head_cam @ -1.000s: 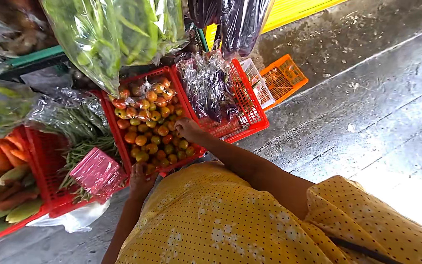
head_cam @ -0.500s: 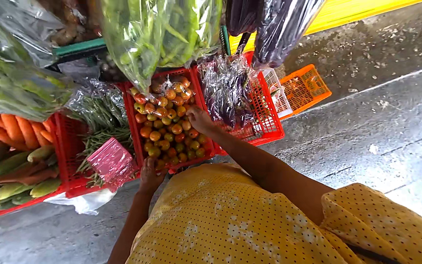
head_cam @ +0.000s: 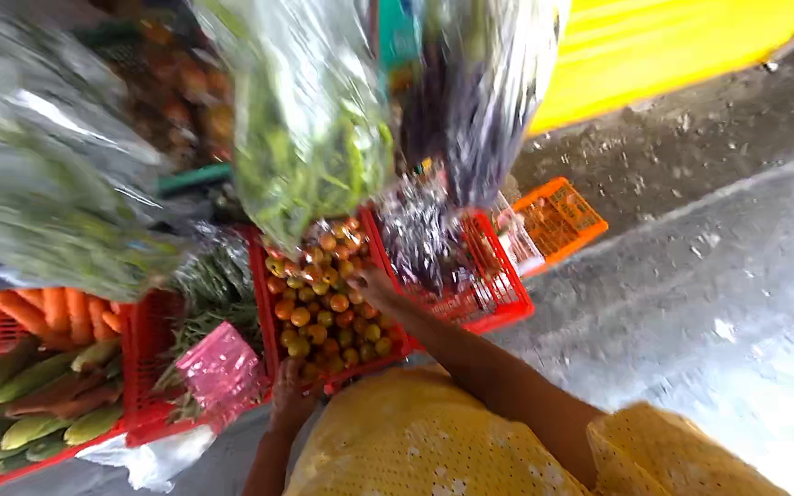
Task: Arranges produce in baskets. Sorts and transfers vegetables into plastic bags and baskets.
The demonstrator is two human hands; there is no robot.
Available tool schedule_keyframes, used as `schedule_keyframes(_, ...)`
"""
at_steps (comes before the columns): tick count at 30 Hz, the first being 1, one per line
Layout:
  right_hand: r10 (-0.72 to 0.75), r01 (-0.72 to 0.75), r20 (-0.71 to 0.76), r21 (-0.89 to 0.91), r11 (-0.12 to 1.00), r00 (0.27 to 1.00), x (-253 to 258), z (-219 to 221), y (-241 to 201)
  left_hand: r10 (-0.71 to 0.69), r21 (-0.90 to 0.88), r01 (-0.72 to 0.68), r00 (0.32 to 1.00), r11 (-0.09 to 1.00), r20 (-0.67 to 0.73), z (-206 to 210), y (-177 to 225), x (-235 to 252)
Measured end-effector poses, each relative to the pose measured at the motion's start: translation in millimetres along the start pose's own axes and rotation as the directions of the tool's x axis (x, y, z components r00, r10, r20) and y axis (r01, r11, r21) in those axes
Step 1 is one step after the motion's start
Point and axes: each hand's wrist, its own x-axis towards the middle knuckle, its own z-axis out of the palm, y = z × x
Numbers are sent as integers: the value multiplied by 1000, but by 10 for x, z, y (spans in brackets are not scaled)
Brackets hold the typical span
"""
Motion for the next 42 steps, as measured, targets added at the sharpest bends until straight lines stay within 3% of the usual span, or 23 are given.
schedule_keyframes(6, 200, -167, -195, 175, 970, 960, -11, -291, 354, -19, 23, 20, 999, 1000, -28, 62, -80, 28)
schedule_keyframes(11, 374, -336, -262, 181, 924, 889, -26, -509, 652, 43, 29, -40, 996, 999, -83, 159, -201, 28)
schedule_keyframes(17, 508, -466, -426, 206, 860, 748, -96, -673, 1006, 29, 45, -26, 997, 999, -67, 142, -166, 25)
schedule_keyframes(22, 523, -485, -316, 196, 852, 792, -78, -682, 1294, 39, 58, -36, 998, 998, -43, 148, -136, 31)
schedule_keyframes(25, 511, -493, -293, 136, 859, 808, -81, -636, 1342, -28, 51, 27, 999, 998, 22, 116, -74, 7)
schedule_keyframes(32, 544, -556, -382, 90, 826, 747, -29, -698, 1269, -103, 67, 96, 989, 993, 103, 97, 15, 5)
schedule_keyframes(39, 500, -520, -305, 18, 854, 810, -41, -990, 950, -34, 69, 33, 999, 997, 13, 141, -10, 10)
schedule_keyframes(42, 454, -484, -337, -3, 875, 825, -9, -983, 1115, 9, 70, -9, 1000, 997, 0, 158, 12, 0)
